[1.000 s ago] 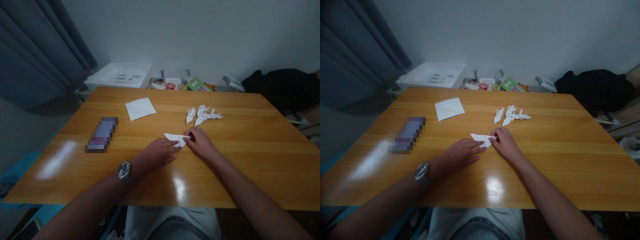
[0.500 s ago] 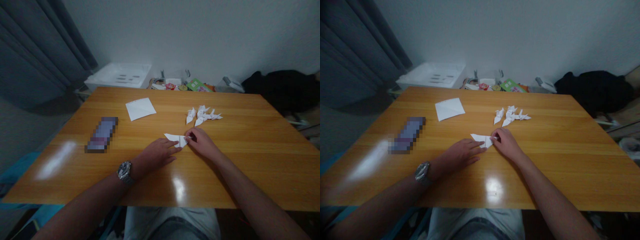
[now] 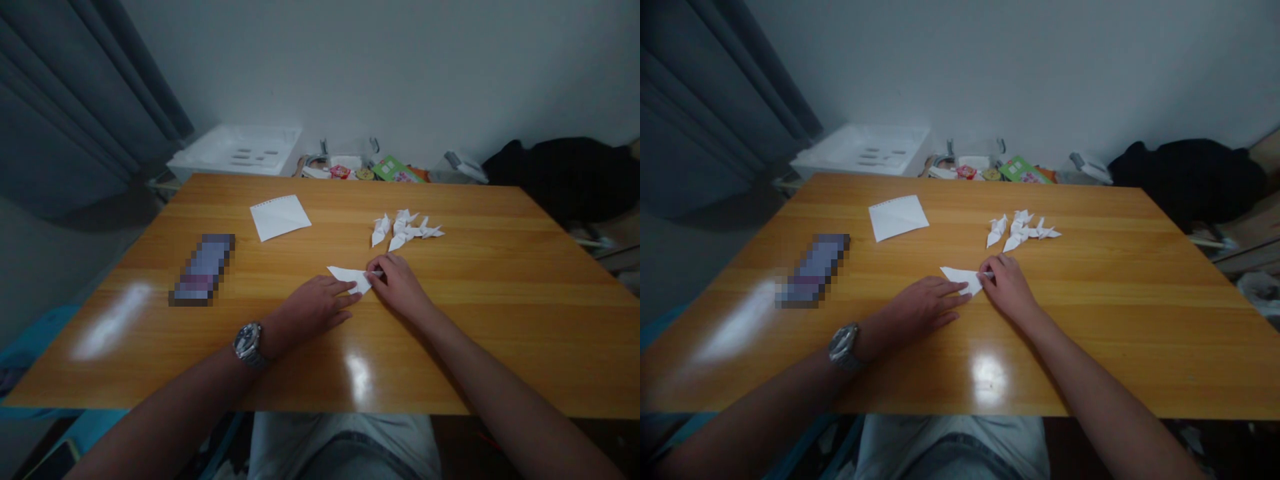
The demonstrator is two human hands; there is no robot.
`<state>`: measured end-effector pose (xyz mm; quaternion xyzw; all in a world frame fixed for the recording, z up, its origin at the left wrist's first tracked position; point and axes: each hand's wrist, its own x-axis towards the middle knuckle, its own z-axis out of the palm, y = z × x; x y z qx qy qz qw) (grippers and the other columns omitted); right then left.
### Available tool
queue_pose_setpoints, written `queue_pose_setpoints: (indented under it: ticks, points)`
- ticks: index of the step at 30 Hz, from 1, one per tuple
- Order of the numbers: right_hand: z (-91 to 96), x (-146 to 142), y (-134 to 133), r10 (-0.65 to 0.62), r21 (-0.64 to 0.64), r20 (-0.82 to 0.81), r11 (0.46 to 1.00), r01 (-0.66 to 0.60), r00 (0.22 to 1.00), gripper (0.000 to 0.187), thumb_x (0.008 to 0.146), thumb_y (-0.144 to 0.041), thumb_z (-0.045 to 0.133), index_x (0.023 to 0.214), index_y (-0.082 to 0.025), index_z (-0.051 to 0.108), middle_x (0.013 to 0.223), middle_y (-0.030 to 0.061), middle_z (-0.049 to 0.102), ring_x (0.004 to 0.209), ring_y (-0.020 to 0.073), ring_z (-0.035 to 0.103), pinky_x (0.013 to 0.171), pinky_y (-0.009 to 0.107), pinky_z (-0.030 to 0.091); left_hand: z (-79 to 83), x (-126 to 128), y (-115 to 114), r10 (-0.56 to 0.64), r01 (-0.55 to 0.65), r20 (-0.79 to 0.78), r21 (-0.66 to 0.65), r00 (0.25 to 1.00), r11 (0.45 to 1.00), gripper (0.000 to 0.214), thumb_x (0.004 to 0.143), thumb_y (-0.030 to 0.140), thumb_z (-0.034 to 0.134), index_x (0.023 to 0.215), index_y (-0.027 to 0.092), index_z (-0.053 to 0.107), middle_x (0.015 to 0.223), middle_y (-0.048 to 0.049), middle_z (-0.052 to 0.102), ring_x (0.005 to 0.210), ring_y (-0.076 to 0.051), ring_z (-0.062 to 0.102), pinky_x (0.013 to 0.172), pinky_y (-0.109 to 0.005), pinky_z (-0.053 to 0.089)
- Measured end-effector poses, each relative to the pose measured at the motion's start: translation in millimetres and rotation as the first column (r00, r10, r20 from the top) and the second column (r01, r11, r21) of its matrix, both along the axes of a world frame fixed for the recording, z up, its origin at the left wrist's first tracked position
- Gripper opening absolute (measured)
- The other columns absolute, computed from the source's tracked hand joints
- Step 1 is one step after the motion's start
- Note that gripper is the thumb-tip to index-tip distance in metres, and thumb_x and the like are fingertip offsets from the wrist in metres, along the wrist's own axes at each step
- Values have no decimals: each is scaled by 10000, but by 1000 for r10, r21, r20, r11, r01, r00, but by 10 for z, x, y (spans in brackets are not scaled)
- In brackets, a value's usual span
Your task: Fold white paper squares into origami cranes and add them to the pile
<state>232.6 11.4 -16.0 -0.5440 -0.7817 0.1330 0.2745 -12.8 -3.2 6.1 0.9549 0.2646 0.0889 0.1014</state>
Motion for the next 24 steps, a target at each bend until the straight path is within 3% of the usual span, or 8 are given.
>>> queue_pose_setpoints:
  ticks: [17,24]
  points:
    - [-20,-33,-12,-16,35,39,999,15,999,63,953,-223,573,891,-210,573,927,86,625,909,272,555,829,393,413,-35,-9,19,2,-2,31,1,1000,1000,402,1020,344,555,1397,210,590,1480,-106,571,1225,-260,619,1058,-438,494]
    - [-15,-39,-20,-22,32,38,999,21,999,58,952,-220,570,894,-210,569,942,92,629,920,275,557,841,397,419,-57,-24,79,1,4,115,-45,993,999,378,1038,319,524,1391,196,574,1408,-87,636,1215,-242,634,1063,-417,497]
